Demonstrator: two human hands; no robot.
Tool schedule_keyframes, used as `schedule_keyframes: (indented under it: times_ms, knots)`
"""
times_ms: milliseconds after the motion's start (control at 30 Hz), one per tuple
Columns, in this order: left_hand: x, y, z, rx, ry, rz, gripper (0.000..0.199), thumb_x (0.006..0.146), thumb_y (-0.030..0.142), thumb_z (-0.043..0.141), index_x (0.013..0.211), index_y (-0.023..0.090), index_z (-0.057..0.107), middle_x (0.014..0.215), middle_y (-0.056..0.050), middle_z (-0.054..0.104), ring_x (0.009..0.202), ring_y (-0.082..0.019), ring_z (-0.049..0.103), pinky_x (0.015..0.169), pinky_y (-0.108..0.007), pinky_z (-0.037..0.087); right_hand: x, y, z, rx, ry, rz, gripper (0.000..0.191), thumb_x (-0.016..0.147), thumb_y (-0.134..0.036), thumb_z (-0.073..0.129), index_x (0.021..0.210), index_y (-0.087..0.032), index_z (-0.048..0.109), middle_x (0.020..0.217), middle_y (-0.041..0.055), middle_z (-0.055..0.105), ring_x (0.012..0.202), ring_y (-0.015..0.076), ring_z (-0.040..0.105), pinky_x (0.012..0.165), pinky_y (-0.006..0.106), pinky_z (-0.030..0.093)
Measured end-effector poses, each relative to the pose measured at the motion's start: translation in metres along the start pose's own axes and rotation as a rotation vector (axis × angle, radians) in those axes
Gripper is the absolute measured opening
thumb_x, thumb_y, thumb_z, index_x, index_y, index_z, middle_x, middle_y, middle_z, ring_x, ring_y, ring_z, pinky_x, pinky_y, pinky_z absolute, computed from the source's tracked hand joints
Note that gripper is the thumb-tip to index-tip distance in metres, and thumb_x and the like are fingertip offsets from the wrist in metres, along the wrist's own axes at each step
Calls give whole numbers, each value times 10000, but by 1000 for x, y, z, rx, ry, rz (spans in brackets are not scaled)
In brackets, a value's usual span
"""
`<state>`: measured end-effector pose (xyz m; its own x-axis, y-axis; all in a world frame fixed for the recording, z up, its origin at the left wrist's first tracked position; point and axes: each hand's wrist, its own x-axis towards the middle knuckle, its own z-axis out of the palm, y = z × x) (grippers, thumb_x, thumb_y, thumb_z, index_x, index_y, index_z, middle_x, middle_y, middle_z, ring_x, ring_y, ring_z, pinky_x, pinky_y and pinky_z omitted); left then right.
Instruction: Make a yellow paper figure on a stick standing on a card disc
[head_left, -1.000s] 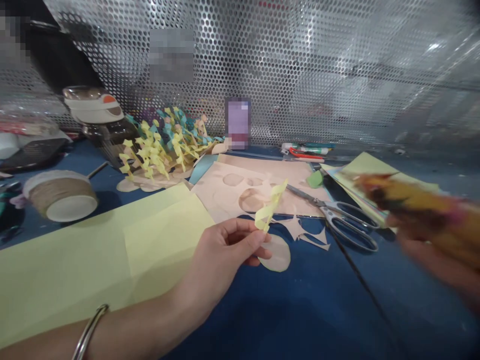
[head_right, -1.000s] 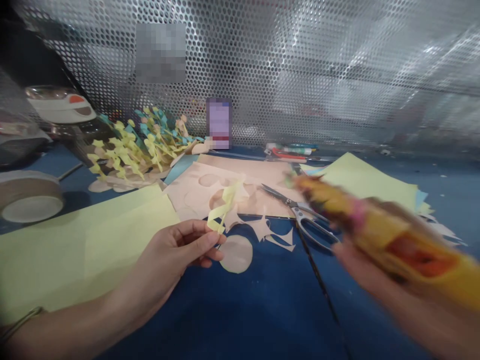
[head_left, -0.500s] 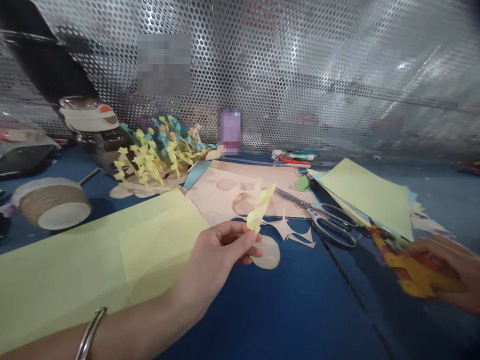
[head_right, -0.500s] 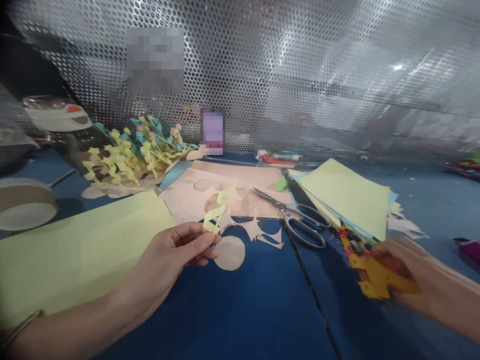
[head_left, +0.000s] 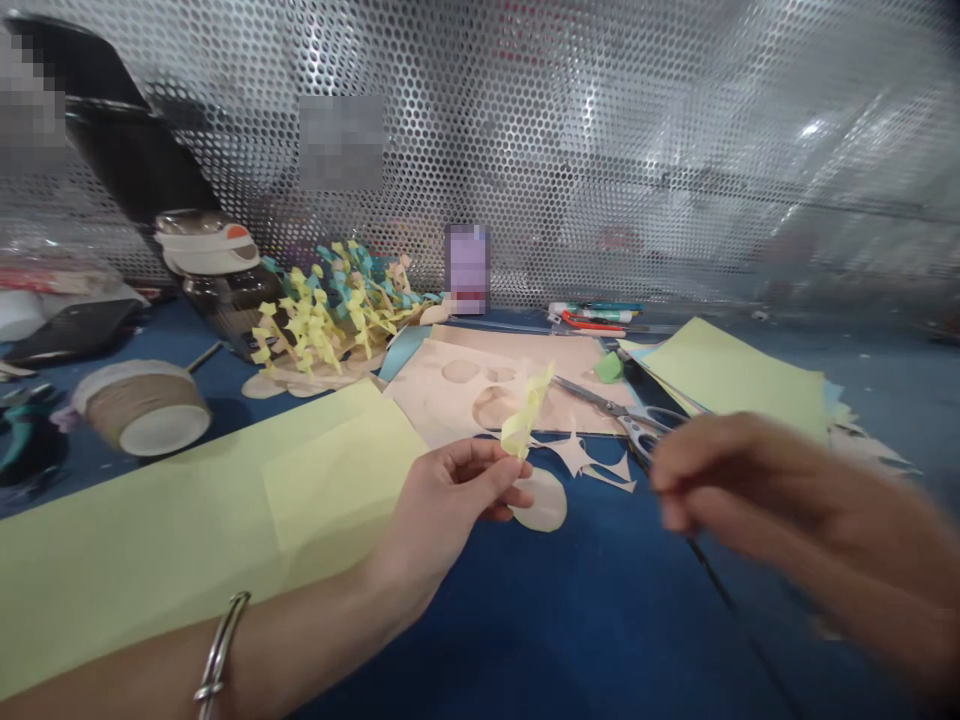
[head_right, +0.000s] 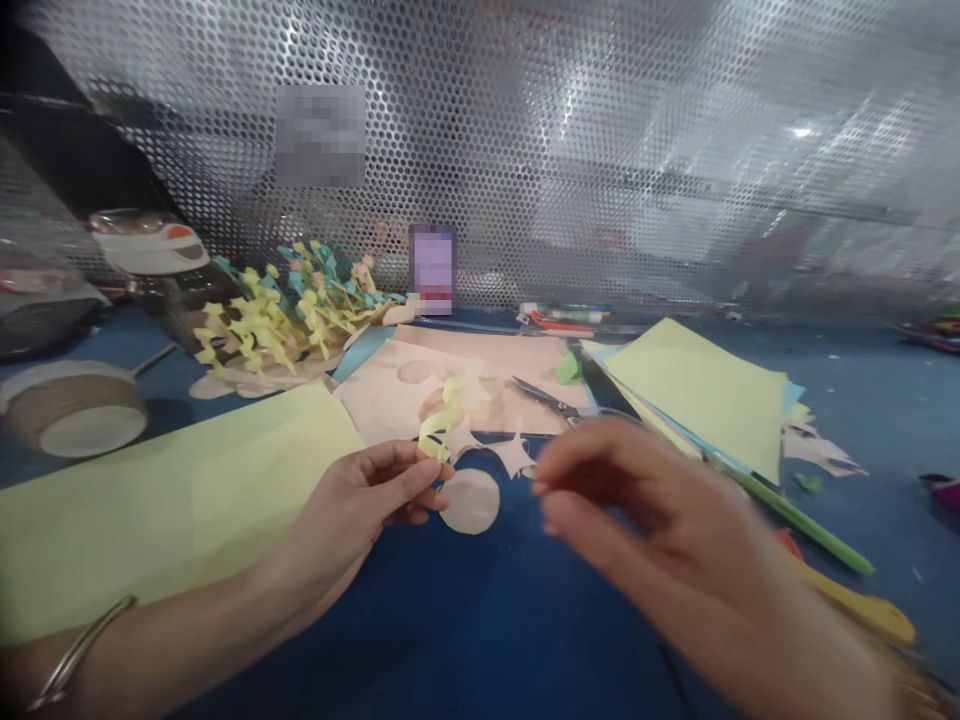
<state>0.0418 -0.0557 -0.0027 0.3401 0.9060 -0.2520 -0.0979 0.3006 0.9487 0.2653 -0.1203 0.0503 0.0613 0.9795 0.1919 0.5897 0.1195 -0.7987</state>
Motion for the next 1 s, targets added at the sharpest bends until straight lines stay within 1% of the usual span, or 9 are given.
schedule_keyframes:
  times_ms: [33, 67, 167, 200, 233, 333, 500, 767, 1000]
  knots:
    - [0, 0, 0, -8, -4, 1, 176, 780, 322, 680, 770, 147, 662, 768, -11, 700, 647, -82, 630, 578, -162, 437, 5, -7, 22, 155, -131, 22, 174, 815, -424, 608, 884, -264, 622, 730, 15, 616, 654, 154, 582, 590, 261, 475]
    - [-1, 0, 0, -13, -7, 0, 174, 781, 319, 681, 778, 146, 661, 757, -7, 697, 639, -77, 626, 574, -157, 434, 10, -10, 42, 326, -193, 49, 159, 833, -393, 589, 906, -254, 607, 727, 3, 604, 650, 141, 571, 590, 252, 472]
    - [-1, 1, -1, -19, -19, 1, 176, 783, 318, 682, 791, 144, 659, 692, 5, 679, 631, -75, 620, 573, -148, 433, 23, -1, 84, 714, -132, 317, 168, 795, -316, 622, 915, -202, 594, 758, -4, 580, 654, 127, 553, 619, 272, 461]
    - [-2, 1, -1, -23, -27, 5, 175, 786, 318, 680, 793, 144, 659, 688, 6, 677, 638, -76, 624, 576, -146, 434, 26, 4, 92, 798, -133, 372, 190, 780, -300, 633, 932, -192, 595, 770, 3, 592, 647, 123, 552, 618, 275, 451]
    - [-2, 1, -2, -25, -41, 7, 174, 790, 317, 676, 798, 144, 660, 695, 5, 679, 648, -78, 630, 580, -145, 434, 29, 9, 97, 828, -144, 377, 205, 784, -313, 629, 941, -185, 596, 762, 5, 595, 659, 128, 559, 628, 281, 450]
    - [-1, 1, -2, -7, -90, 11, 179, 807, 323, 657, 817, 145, 668, 740, -9, 696, 664, -82, 643, 584, -145, 435, 31, 16, 102, 865, -193, 355, 223, 777, -351, 658, 914, -179, 619, 717, 4, 607, 641, 131, 560, 631, 290, 442]
    - [0, 1, -2, 27, -140, -3, 186, 802, 342, 657, 801, 158, 673, 763, -12, 707, 629, -84, 647, 589, -161, 444, 29, 16, 101, 894, -233, 319, 192, 778, -358, 686, 835, -176, 666, 677, -5, 614, 595, 107, 535, 572, 252, 409]
    - [2, 1, -1, 37, -123, 7, 163, 798, 324, 660, 785, 162, 668, 684, 1, 687, 623, -99, 645, 582, -173, 440, 28, 22, 101, 904, -233, 252, 134, 802, -328, 681, 846, -206, 712, 677, -9, 630, 602, 103, 535, 597, 255, 414]
    - [1, 1, 0, 33, -122, 10, 159, 807, 318, 648, 795, 161, 669, 715, 0, 692, 635, -93, 648, 585, -164, 439, 29, 21, 102, 931, -217, 257, 120, 790, -320, 694, 821, -206, 714, 669, -10, 632, 591, 102, 527, 576, 254, 403]
